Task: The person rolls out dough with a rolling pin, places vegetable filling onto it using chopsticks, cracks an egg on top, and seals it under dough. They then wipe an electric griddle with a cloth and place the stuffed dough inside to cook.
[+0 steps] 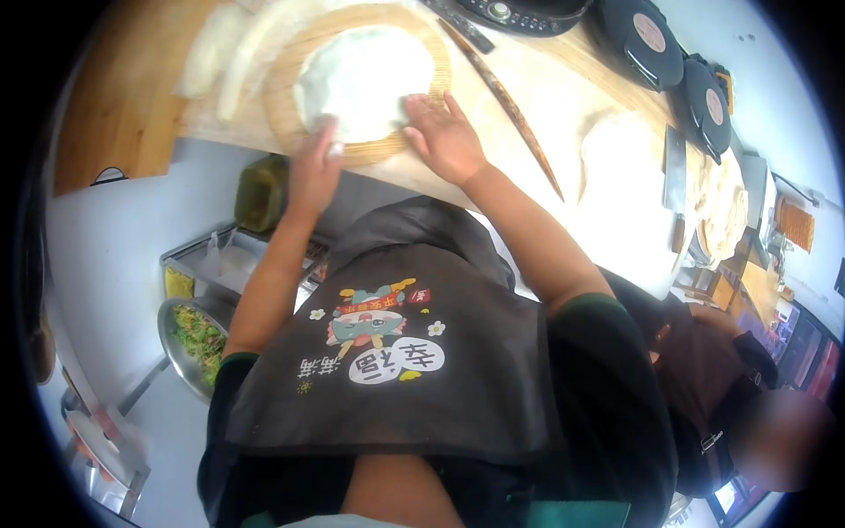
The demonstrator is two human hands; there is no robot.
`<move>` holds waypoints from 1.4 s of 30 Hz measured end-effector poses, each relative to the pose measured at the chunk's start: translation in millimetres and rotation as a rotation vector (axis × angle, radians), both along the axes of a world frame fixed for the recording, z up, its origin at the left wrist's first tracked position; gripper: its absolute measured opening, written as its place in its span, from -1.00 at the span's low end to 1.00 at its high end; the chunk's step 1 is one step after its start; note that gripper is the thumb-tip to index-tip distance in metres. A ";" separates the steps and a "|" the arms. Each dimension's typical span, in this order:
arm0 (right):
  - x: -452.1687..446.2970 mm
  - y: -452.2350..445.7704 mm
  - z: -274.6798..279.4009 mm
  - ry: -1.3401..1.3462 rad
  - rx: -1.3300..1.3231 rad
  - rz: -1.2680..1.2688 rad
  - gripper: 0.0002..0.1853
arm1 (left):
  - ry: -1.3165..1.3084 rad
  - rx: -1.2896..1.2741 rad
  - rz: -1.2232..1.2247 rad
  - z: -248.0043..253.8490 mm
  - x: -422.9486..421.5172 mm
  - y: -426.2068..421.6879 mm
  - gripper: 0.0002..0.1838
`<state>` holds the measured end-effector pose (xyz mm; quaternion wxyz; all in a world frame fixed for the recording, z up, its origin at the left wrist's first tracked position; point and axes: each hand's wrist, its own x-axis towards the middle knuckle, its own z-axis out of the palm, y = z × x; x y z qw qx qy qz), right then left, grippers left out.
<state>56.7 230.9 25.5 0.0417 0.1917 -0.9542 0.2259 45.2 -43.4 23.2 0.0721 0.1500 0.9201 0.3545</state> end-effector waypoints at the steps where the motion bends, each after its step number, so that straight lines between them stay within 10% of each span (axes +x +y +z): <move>1: 0.4 0.4 -9.2 0.052 0.094 0.031 -0.46 | 0.079 -0.192 0.039 -3.1 -3.6 -3.9 -0.36; 6: 0.0 0.5 -19.2 0.153 0.260 0.082 -0.48 | 0.205 -0.497 0.027 -20.0 3.2 -7.3 -0.28; 10: -23.8 29.1 -4.3 -0.358 -0.296 -0.110 -0.46 | -0.083 0.021 0.049 -32.7 -22.6 -44.9 -0.31; 16: -40.1 26.0 -29.4 0.095 0.199 -0.026 -0.40 | 0.208 -0.541 0.107 -30.4 -24.3 -28.0 -0.31; 23: -65.8 31.6 9.6 -0.249 0.023 -0.095 -0.33 | -0.136 -0.233 0.208 -32.3 -52.2 -39.9 -0.25; 26: -82.2 28.9 -12.5 -0.003 0.068 -0.068 -0.31 | 0.094 -0.048 0.239 -5.3 -70.5 -32.7 -0.23; 29: -83.4 24.5 -37.7 0.077 0.235 -0.022 -0.29 | 0.170 -0.417 0.132 -29.5 -71.4 -23.5 -0.22; 38: -72.3 49.6 -11.4 -0.209 -0.266 0.073 -0.41 | -0.104 -0.240 0.231 -8.5 -13.6 -18.5 -0.25; 42: -78.8 38.5 -12.9 -0.007 0.024 0.105 -0.42 | 0.239 -0.207 0.202 6.8 -36.5 -31.0 -0.28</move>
